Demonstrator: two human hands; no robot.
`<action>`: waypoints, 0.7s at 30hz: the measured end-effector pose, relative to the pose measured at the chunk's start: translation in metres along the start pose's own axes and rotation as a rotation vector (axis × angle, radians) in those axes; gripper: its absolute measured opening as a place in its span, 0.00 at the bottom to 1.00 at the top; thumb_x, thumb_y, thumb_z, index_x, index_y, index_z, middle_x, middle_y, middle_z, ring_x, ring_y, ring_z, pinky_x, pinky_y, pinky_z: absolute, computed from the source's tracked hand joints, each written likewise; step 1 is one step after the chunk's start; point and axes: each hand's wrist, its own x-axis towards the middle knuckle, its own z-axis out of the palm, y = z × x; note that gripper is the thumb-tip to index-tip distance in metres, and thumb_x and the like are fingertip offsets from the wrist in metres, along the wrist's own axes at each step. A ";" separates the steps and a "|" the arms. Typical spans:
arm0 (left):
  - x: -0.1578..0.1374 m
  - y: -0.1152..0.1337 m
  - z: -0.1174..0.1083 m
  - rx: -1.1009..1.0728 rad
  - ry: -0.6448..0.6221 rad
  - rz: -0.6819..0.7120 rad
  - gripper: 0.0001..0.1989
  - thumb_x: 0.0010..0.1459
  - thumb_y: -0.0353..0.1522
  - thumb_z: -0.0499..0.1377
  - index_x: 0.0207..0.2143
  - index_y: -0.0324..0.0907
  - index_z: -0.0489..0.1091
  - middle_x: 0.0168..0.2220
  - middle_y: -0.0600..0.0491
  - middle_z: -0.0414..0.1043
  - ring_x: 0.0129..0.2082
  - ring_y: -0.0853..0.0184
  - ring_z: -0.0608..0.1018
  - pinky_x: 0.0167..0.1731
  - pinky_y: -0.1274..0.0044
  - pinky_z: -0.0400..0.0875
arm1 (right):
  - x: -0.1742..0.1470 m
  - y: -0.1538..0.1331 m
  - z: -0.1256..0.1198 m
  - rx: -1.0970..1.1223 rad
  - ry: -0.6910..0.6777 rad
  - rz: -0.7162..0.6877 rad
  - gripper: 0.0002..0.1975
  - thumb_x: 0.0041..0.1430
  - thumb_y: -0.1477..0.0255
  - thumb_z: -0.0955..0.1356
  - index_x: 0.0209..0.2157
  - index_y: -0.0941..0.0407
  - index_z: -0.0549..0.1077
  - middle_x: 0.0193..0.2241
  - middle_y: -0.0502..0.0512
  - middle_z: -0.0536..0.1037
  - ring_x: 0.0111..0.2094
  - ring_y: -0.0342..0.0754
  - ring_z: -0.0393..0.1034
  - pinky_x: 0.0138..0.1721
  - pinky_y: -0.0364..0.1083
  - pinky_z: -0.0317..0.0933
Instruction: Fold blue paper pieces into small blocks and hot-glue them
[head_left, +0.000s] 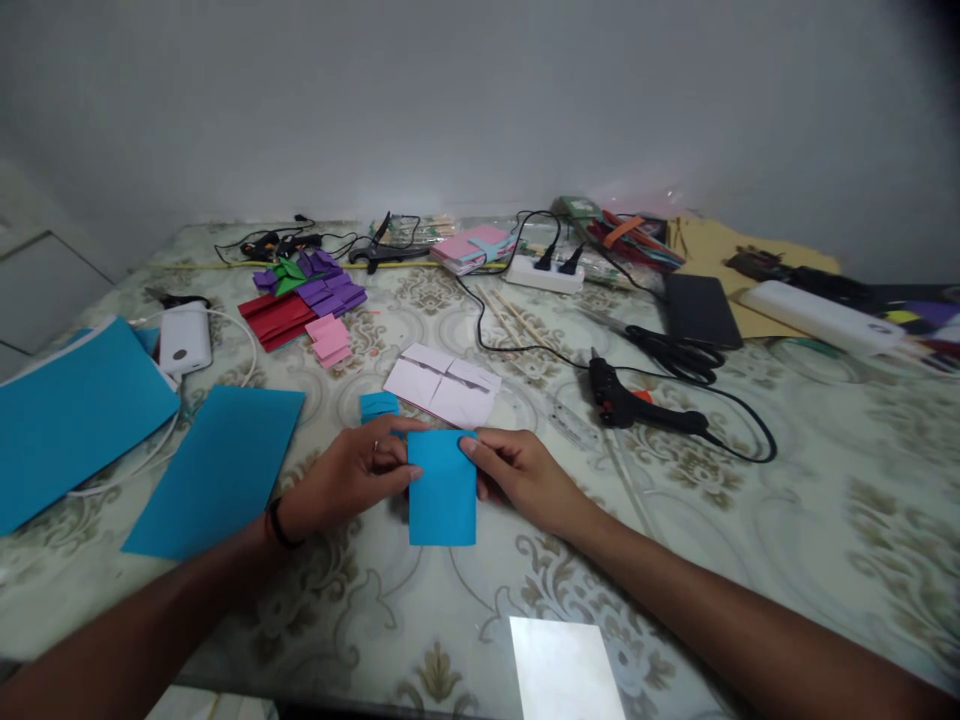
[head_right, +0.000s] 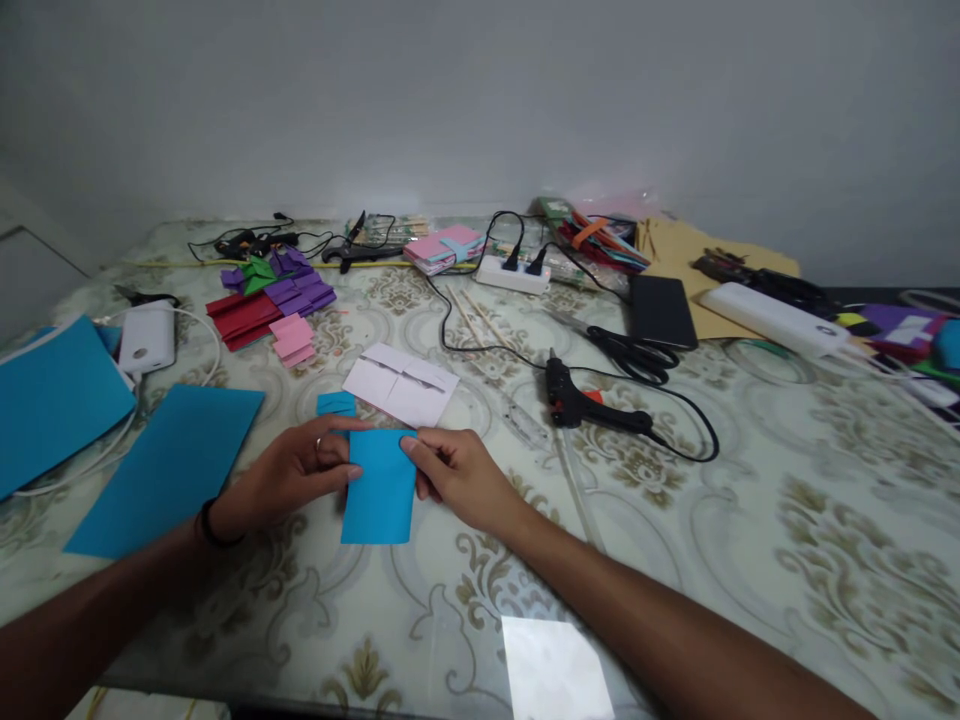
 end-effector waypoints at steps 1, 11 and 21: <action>0.000 0.000 0.000 0.003 -0.003 -0.002 0.22 0.63 0.33 0.65 0.59 0.42 0.70 0.26 0.59 0.69 0.27 0.70 0.75 0.30 0.79 0.71 | 0.000 0.000 0.000 0.002 0.002 0.004 0.30 0.68 0.46 0.64 0.23 0.56 0.68 0.17 0.48 0.71 0.19 0.40 0.58 0.23 0.42 0.52; 0.000 0.000 -0.001 0.069 0.022 0.017 0.21 0.64 0.33 0.64 0.59 0.43 0.70 0.26 0.59 0.71 0.26 0.69 0.78 0.28 0.78 0.72 | 0.001 -0.005 0.000 0.028 -0.073 0.052 0.32 0.63 0.41 0.64 0.23 0.56 0.67 0.17 0.48 0.70 0.18 0.40 0.60 0.22 0.42 0.54; 0.001 -0.003 -0.004 0.027 0.007 0.032 0.21 0.65 0.33 0.64 0.59 0.45 0.69 0.26 0.59 0.70 0.26 0.68 0.78 0.29 0.77 0.74 | 0.001 -0.002 0.000 -0.032 -0.058 0.014 0.31 0.66 0.44 0.64 0.22 0.56 0.67 0.16 0.48 0.69 0.17 0.40 0.60 0.21 0.42 0.54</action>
